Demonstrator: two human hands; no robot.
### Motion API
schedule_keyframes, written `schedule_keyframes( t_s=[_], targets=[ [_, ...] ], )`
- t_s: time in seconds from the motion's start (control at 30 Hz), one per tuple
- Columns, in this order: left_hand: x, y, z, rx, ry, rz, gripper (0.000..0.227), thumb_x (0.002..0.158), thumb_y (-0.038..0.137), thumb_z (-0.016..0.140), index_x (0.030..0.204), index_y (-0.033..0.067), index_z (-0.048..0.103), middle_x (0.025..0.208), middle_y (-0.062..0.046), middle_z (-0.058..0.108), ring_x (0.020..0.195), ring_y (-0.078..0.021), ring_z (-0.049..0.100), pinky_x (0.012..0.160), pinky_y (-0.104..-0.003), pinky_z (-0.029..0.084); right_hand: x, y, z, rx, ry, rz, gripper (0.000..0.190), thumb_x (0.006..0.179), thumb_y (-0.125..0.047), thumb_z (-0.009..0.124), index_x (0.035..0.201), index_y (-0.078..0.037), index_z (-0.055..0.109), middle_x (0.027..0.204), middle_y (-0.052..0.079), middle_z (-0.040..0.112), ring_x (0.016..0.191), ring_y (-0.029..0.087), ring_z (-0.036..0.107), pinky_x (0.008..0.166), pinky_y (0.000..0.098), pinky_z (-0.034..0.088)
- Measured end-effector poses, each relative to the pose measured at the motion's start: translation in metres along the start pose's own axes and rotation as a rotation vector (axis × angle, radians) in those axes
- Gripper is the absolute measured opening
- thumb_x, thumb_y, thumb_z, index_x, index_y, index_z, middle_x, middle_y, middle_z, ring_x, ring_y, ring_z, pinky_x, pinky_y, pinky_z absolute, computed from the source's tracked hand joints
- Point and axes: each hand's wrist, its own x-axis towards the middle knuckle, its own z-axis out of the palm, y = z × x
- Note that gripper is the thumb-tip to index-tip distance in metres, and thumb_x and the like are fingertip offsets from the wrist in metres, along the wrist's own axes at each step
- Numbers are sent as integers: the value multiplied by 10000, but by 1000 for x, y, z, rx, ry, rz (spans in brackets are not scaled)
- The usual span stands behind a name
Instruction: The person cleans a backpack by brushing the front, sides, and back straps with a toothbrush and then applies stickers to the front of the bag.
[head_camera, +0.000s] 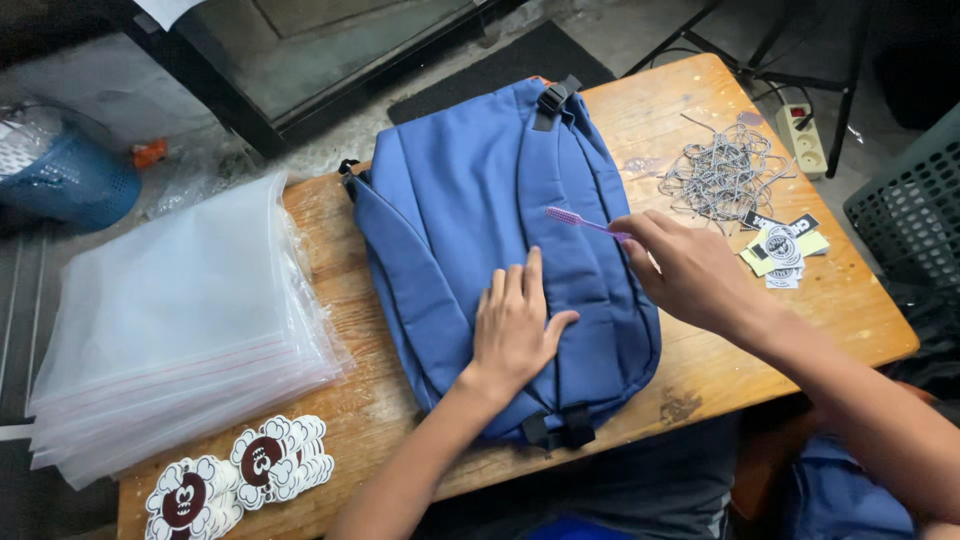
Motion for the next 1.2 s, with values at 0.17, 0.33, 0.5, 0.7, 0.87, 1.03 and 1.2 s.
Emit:
schedule_keyframes(
  t_s=[0.17, 0.33, 0.5, 0.7, 0.87, 1.03, 1.2],
  targets=[
    [3, -32, 4, -198, -114, 54, 599, 881, 283, 660, 1404, 18, 536, 1213, -131, 521, 1069, -354, 517, 865, -467, 517, -29, 4, 0, 21, -307, -131, 179, 923, -204, 481, 1033, -242, 617, 820, 93, 650, 726, 434, 694, 617, 550, 548],
    [3, -35, 11, -193, -130, 59, 550, 854, 230, 665, 1375, 95, 554, 1229, -115, 522, 995, -356, 476, 837, -500, 500, -63, -8, -32, 477, -833, -221, 115, 913, -163, 576, 804, -166, 610, 694, 23, 659, 641, 215, 644, 620, 330, 474],
    [1, -33, 5, -130, -176, 95, 639, 869, 306, 643, 1444, 71, 495, 1311, -122, 516, 1048, -361, 477, 863, -499, 512, -59, 18, -21, 304, -430, -61, 191, 937, -283, 576, 1064, -218, 704, 755, 35, 763, 583, 234, 691, 573, 353, 488],
    [-8, -34, 5, -89, -155, 102, 717, 848, 421, 650, 1461, 84, 490, 1375, -127, 472, 1068, -358, 460, 908, -502, 487, -65, -7, -42, 444, -910, -178, 129, 851, -175, 592, 855, -222, 713, 704, -45, 747, 643, 148, 704, 638, 288, 512],
    [-11, -25, -9, -62, -292, 68, 1142, 720, 738, 609, 1552, 25, 286, 1469, -140, 412, 1174, -340, 404, 1022, -506, 381, -49, 6, -46, 268, -740, -7, 180, 892, -262, 585, 997, -292, 729, 766, -36, 796, 660, 169, 717, 628, 314, 502],
    [-13, -28, -6, -2, -230, 83, 1533, 561, 940, 636, 1581, -60, 78, 1382, -143, 474, 1092, -308, 439, 971, -476, 388, -8, 37, -17, 385, -850, -104, 137, 884, -163, 604, 832, -187, 729, 659, -44, 699, 607, 90, 580, 582, 273, 465],
    [-18, -30, 0, -94, -139, 77, 1563, 530, 876, 737, 1569, -61, 39, 1509, -144, 461, 1144, -315, 454, 982, -460, 373, 45, 72, 16, 48, -209, -70, 114, 938, -239, 580, 995, -211, 675, 772, -11, 696, 644, 292, 658, 617, 432, 490]
  ],
)
